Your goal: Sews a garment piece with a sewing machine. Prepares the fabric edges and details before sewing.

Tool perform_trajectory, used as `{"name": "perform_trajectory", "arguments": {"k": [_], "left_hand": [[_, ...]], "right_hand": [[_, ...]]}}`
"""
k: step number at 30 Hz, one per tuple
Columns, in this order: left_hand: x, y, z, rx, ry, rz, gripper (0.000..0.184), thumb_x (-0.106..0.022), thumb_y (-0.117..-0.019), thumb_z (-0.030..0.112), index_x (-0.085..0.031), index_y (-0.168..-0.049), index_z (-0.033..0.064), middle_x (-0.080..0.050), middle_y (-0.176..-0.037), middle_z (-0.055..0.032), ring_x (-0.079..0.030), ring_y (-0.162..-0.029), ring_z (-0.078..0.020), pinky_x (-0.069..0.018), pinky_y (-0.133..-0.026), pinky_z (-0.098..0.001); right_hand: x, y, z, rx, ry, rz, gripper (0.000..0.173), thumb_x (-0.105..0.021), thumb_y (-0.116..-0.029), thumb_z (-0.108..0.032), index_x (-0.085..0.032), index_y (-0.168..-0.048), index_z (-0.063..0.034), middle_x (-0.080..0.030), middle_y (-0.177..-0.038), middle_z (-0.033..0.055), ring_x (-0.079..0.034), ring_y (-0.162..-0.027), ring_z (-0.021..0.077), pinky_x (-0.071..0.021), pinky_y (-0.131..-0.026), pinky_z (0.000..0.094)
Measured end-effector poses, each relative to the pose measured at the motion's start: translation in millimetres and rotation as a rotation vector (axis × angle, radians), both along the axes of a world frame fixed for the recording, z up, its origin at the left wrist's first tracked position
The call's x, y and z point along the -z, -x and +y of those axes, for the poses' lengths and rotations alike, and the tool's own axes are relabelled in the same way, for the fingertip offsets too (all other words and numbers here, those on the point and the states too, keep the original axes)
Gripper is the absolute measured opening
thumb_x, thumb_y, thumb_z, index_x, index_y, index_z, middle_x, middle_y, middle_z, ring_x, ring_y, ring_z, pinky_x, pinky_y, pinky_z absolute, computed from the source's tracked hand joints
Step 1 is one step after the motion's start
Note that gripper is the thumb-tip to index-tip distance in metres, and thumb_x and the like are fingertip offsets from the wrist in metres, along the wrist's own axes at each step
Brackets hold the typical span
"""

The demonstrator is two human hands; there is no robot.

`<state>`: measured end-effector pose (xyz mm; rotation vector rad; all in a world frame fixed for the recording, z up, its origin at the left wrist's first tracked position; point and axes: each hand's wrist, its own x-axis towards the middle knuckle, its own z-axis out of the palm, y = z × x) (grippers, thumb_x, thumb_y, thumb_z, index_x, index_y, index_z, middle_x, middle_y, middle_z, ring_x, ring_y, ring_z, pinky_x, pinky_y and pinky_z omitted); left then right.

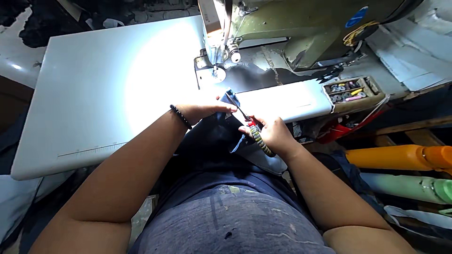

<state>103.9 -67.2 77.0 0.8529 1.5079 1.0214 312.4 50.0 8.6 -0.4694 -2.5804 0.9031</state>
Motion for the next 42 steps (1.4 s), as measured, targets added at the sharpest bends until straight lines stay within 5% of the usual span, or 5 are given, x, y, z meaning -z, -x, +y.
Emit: {"name": "perform_trajectory", "arguments": {"k": [17, 23, 33, 38, 42], "left_hand": [[24, -17, -25, -0.015, -0.248, 0.530, 0.019, -0.060, -0.1043, 0.027, -0.065, -0.108, 0.0088, -0.068, -0.082, 0.0033, -0.063, -0.071, -0.0004, -0.0548, -0.067, -0.0232], [34, -4, -41, 0.113, -0.434, 0.484, 0.047, -0.060, -0.0900, 0.007, -0.046, -0.134, 0.0028, -0.067, -0.107, 0.0013, -0.064, -0.097, 0.0020, -0.0553, -0.087, -0.0198], [31, -4, -44, -0.121, -0.459, 0.356, 0.064, -0.063, -0.0896, -0.010, -0.044, -0.148, 0.0076, -0.071, -0.120, -0.0027, -0.072, -0.098, -0.0061, -0.0603, -0.087, -0.0237], [26, -10, -49, -0.171, -0.472, 0.277, 0.065, -0.064, -0.0865, -0.015, -0.048, -0.146, 0.0068, -0.070, -0.124, -0.0048, -0.073, -0.091, -0.0117, -0.0630, -0.082, -0.0280], [31, -13, -49, -0.226, -0.471, 0.243, 0.059, -0.065, -0.0859, -0.007, -0.053, -0.142, 0.0063, -0.072, -0.121, -0.0040, -0.074, -0.093, -0.0119, -0.0628, -0.084, -0.0283]], "right_hand": [[-13, -68, 96, 0.629, 0.303, 0.311, 0.044, -0.061, -0.1023, -0.034, -0.055, -0.130, -0.0009, -0.065, -0.086, 0.0071, -0.064, -0.063, 0.0123, -0.0589, -0.057, 0.0344], [-25, -108, 230, 1.134, 0.087, -0.173, 0.070, -0.070, -0.0918, -0.015, -0.035, -0.146, 0.0091, -0.054, -0.128, 0.0439, -0.054, -0.121, 0.0617, -0.0407, -0.095, 0.0771], [1, 41, 52, -0.047, -0.081, 0.123, 0.015, -0.065, -0.0900, -0.009, -0.075, -0.087, 0.0022, -0.071, -0.089, 0.0188, -0.069, -0.090, 0.0313, -0.0550, -0.081, 0.0474], [11, 59, 52, 0.096, 0.039, -0.055, 0.032, -0.054, -0.1018, -0.007, -0.067, -0.130, 0.0022, -0.062, -0.139, 0.0199, -0.051, -0.138, 0.0339, -0.0362, -0.119, 0.0503], [-25, 38, 1, -0.092, 0.533, 0.046, 0.020, -0.059, -0.1016, -0.014, -0.071, -0.095, 0.0009, -0.062, -0.077, 0.0011, -0.056, -0.072, 0.0016, -0.0479, -0.068, 0.0217]]}}
